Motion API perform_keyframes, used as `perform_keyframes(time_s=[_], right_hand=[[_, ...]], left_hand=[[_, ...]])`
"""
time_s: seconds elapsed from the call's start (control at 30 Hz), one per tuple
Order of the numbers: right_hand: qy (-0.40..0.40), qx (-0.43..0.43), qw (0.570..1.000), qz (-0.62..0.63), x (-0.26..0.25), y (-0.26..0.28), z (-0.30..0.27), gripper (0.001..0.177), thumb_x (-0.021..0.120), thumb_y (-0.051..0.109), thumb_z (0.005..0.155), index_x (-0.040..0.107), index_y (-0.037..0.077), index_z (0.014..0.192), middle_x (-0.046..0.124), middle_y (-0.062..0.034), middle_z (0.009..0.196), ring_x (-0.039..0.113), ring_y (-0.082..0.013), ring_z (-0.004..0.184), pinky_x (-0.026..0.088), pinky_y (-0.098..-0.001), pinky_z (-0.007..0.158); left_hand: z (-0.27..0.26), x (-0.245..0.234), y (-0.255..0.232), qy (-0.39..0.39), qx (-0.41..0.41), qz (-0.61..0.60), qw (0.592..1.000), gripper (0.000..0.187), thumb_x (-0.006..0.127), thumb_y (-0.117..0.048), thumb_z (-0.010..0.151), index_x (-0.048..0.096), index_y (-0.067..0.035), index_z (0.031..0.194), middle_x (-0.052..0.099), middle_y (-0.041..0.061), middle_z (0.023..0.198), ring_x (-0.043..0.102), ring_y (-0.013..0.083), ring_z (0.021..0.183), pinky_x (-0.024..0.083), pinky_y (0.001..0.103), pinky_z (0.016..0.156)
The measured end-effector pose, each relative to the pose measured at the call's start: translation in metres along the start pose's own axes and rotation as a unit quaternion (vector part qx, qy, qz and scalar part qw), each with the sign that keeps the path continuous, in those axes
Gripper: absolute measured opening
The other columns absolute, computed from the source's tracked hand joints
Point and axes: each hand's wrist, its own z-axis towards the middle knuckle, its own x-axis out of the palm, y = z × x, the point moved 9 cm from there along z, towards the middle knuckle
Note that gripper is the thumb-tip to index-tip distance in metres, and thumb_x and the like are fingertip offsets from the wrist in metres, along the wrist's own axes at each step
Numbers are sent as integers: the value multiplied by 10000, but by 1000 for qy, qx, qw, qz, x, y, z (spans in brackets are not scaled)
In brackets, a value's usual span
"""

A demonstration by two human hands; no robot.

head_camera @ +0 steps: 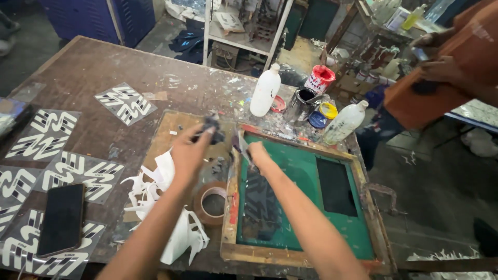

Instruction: The person uses a white cloth to wipe a green screen printing frame, then uses a squeegee to apply white ink through the stencil onto a surface below. They lift the frame to reveal the printed design and repeat the process.

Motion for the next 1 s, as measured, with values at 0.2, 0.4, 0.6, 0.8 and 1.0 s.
perform_keyframes(time_s=[0.2, 0.4, 0.6, 0.8, 1.0], right_hand=[[-273, -137, 927, -216, -27, 37, -26, 685, 461, 237, 906, 244, -40, 1494, 645, -388, 1149, 621, -547, 1106, 472, -562, 992], [-322, -218, 872, -298, -26, 47, 9, 653, 473, 223, 950, 232, -112, 1456, 694, -365, 980, 685, -519, 946, 539, -573, 875], [-335, -280, 815, -381, 0, 73, -30, 470, 493, 214, 1019, 405, -7, 1424, 691, -344, 1017, 685, -521, 893, 550, -599, 799], [-372, -287, 781, -411, -18, 96, -70, 527, 646, 311, 940, 516, -31, 1319, 547, -345, 1278, 587, -508, 1158, 503, -542, 959], [-320, -504, 716, -361, -37, 102, -168, 543, 752, 221, 939, 525, -48, 1353, 565, -300, 1332, 567, -487, 1225, 477, -511, 1027]], left_hand=[[-24, -120, -32, 23, -14, 81, 996, 369, 747, -224, 905, 756, -53, 1231, 739, 6, 889, 611, 54, 730, 479, 196, 622], [-91, -258, -38, -3, -253, 370, 894, 466, 789, -306, 902, 751, -164, 1344, 726, 130, 793, 582, 192, 620, 428, 357, 542], [-185, -393, 40, 51, -380, 554, 739, 499, 799, -370, 892, 708, -201, 1353, 756, 192, 772, 724, 240, 664, 572, 373, 647], [-218, -452, 157, 149, -327, 673, 647, 567, 845, -457, 766, 715, -216, 1263, 791, 151, 965, 764, 318, 948, 600, 415, 872], [-102, -266, 3, 69, -207, 606, 765, 425, 778, -375, 844, 740, -216, 1236, 779, 164, 1027, 739, 351, 999, 584, 439, 892]])
